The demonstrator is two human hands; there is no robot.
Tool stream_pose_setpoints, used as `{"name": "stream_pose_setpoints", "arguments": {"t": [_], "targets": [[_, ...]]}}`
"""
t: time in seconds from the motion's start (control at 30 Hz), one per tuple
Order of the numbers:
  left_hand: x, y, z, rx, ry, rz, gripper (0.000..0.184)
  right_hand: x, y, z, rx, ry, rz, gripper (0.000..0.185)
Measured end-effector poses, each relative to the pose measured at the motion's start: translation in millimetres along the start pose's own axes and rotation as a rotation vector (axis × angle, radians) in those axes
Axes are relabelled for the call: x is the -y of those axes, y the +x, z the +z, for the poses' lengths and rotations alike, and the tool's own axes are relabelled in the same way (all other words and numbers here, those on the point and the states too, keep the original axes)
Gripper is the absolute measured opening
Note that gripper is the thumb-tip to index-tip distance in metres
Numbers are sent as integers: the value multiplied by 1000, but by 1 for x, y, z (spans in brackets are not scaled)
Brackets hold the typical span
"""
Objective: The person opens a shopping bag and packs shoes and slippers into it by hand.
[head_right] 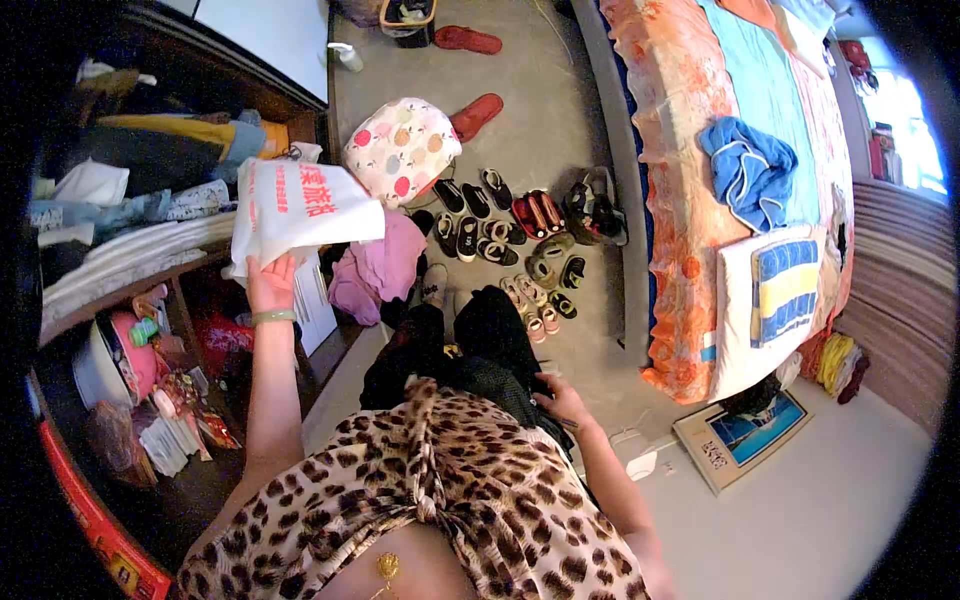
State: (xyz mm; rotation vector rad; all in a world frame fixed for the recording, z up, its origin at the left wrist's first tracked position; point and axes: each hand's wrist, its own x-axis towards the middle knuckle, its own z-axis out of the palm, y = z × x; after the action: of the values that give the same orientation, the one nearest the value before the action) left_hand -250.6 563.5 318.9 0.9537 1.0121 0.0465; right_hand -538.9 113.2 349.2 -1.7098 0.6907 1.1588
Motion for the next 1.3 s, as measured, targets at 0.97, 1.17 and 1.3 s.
{"name": "stream_pose_setpoints", "arguments": {"t": [0.97, 1.17, 1.3], "targets": [[65, -40, 429, 752, 238, -385, 54, -22, -48, 88, -20, 1502, -24, 23], [31, -57, 391, 834, 369, -465, 55, -16, -29, 151, 118, 1251, -68, 31], [26, -111, 409, 838, 542, -338, 52, -37, 39, 118, -30, 1091, -386, 36]]}}
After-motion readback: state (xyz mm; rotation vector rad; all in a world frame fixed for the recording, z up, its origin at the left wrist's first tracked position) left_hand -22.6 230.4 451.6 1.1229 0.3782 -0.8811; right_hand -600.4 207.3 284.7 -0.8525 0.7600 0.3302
